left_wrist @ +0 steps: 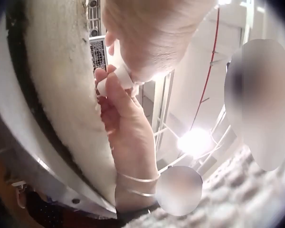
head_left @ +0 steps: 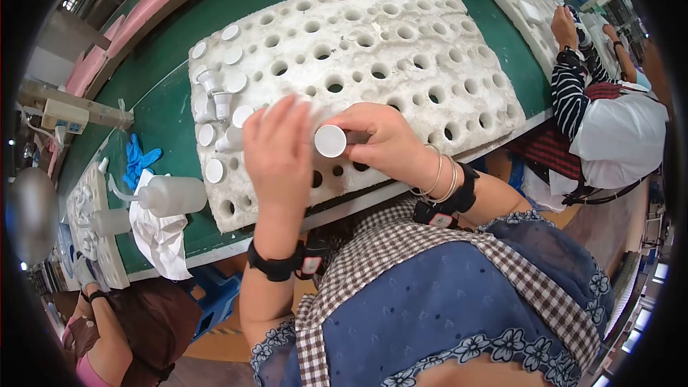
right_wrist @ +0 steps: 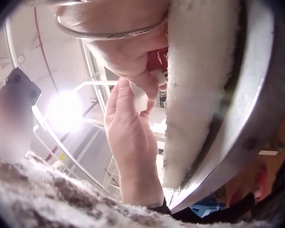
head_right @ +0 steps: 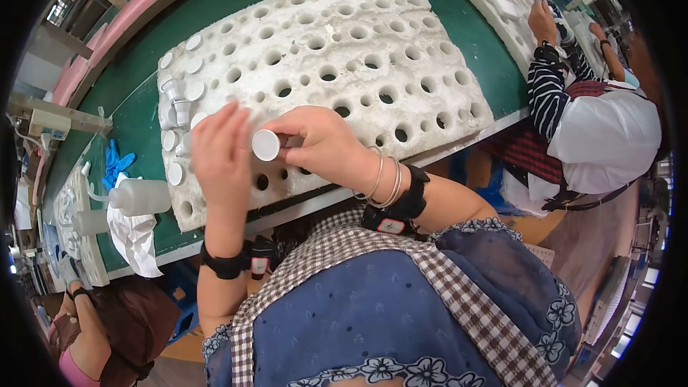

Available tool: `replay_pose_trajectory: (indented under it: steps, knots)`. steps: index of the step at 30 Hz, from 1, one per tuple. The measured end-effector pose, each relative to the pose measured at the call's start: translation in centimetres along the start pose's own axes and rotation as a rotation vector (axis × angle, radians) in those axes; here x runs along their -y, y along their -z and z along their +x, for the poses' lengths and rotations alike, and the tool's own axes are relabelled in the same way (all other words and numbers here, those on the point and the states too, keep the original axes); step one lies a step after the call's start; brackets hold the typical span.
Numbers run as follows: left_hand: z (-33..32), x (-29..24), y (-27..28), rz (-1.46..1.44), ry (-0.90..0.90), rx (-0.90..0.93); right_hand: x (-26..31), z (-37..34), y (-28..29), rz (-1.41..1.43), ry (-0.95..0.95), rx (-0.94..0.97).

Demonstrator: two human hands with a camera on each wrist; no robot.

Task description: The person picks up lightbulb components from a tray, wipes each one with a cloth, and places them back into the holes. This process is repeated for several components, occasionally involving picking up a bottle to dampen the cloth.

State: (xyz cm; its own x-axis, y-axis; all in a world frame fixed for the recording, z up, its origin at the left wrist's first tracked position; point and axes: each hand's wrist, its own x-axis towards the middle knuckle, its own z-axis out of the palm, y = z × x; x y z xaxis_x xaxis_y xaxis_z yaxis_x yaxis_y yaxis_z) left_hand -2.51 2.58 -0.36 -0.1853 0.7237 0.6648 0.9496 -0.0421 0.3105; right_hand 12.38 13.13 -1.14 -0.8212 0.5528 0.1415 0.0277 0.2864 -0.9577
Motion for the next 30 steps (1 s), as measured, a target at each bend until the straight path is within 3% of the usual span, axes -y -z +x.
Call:
replay_pose_trajectory:
  steps: [2, 4, 6, 8, 10, 11, 16, 18, 19, 21, 22, 24, 26, 28, 30]
  knots:
    - [0.2, 0.7, 0.4, -0.111, 0.181, -0.087, 0.3, 0.4, 0.0, 0.129, -0.015, -0.051]
    - [-0.3, -0.3, 1.2, -0.147, 0.19, -0.106, 0.1, 0.3, -0.2, 0.086, 0.015, -0.066]
    - [-0.5, -2.2, 1.4, -0.092, -0.049, -0.007, -0.2, 0.2, 0.1, 0.023, 0.024, -0.049]
    - [-0.8, -2.6, 1.0, -0.103, -0.073, 0.041, -0.5, 0.3, 0.7, -0.113, 0.059, -0.017]
    - [-1.1, 0.3, 0.4, 0.055, 0.042, -0.016, -0.2, 0.0, 0.2, 0.04, -0.01, -0.008]
    - [-1.2, 1.3, 0.5, -0.045, 0.169, -0.032, 0.0, -0.1, 0.2, 0.189, -0.077, -0.004]
    - [-1.6, 0.2, 1.6, -0.16, 0.3, -0.106, 0.7, 0.0, 0.2, 0.191, -0.069, -0.018]
    - [-1.1, -1.3, 2.1, -0.077, 0.136, -0.079, 0.8, 0.1, 0.3, 0.157, -0.094, -0.017]
    - [-0.9, -2.0, 2.0, -0.076, 0.138, -0.078, 0.5, 0.1, 0.5, 0.158, -0.094, -0.016]
    - [-0.4, -3.0, 1.5, -0.094, -0.094, 0.105, -0.3, 0.0, 1.0, -0.136, -0.002, 0.022]
    - [-0.4, -2.3, 1.1, -0.093, -0.093, 0.097, -0.1, -0.1, 0.8, -0.141, 0.002, 0.026]
    - [-0.5, 0.3, 0.5, 0.002, 0.153, -0.017, 0.3, -0.2, 0.1, 0.139, -0.028, -0.028]
    - [-0.7, 0.5, 1.2, -0.084, 0.191, -0.06, -0.2, 0.3, 0.1, 0.034, 0.079, -0.037]
    - [-1.0, -0.5, 1.9, -0.164, 0.195, -0.092, -0.3, 0.7, 0.3, -0.328, 0.26, 0.029]
    - [-1.2, -1.3, 2.0, -0.126, 0.09, 0.036, 0.1, 0.8, 0.2, -0.454, 0.245, 0.088]
